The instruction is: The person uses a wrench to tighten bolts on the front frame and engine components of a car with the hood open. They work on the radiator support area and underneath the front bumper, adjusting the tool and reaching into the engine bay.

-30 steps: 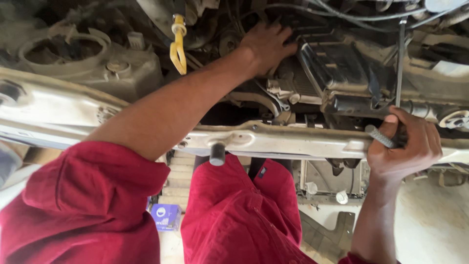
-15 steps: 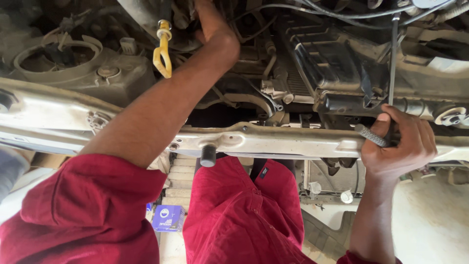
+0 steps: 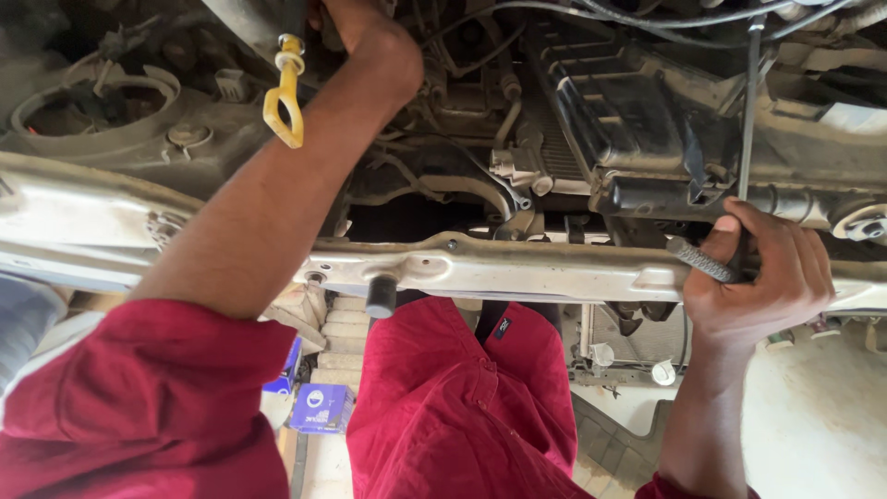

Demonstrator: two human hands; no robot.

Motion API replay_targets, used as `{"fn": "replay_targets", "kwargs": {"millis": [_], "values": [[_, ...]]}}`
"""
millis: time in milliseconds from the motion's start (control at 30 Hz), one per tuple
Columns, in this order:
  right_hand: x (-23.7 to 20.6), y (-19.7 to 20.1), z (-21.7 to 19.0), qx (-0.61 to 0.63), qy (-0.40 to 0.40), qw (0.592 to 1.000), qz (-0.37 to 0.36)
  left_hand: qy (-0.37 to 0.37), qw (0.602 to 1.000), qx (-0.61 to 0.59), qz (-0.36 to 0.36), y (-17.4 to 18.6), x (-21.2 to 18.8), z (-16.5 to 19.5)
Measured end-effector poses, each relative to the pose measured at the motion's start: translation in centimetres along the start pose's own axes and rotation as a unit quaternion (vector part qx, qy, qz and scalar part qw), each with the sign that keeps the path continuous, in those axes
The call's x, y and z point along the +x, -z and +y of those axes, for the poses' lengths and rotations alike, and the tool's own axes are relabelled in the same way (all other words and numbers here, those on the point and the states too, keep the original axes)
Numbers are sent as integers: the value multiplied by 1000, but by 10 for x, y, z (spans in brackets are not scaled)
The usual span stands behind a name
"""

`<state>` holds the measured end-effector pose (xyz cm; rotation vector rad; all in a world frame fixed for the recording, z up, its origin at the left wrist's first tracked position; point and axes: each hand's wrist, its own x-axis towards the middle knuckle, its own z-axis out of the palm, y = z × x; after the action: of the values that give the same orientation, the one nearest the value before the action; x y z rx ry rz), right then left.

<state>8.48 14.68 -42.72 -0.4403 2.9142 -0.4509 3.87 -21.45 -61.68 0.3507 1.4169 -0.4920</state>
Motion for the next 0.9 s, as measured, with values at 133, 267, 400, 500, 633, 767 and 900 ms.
{"fn": "replay_targets", "kwargs": {"millis": [133,267,400,500,633,767,900], "values": [[1,-2,2,10,-3,1000,2,-27,999,-5,24,12,-6,7],[0,0,4,1,-10,1000,-6,-75,994,-35,66,7,-8,4],[-1,1,3,3,-16,1000,-12,-98,990,-53,81,-9,-3,4],[0,2,3,-3,-9,1000,-13,-100,990,-56,84,-13,1,6],[1,2,4,-1,-9,1000,-15,-97,989,-59,91,-1,-9,0],[3,0,5,11,-13,1000,-11,-114,985,-50,122,19,-37,-7],[4,2,2,10,-12,1000,-13,-123,964,-80,220,19,-79,3]]}}
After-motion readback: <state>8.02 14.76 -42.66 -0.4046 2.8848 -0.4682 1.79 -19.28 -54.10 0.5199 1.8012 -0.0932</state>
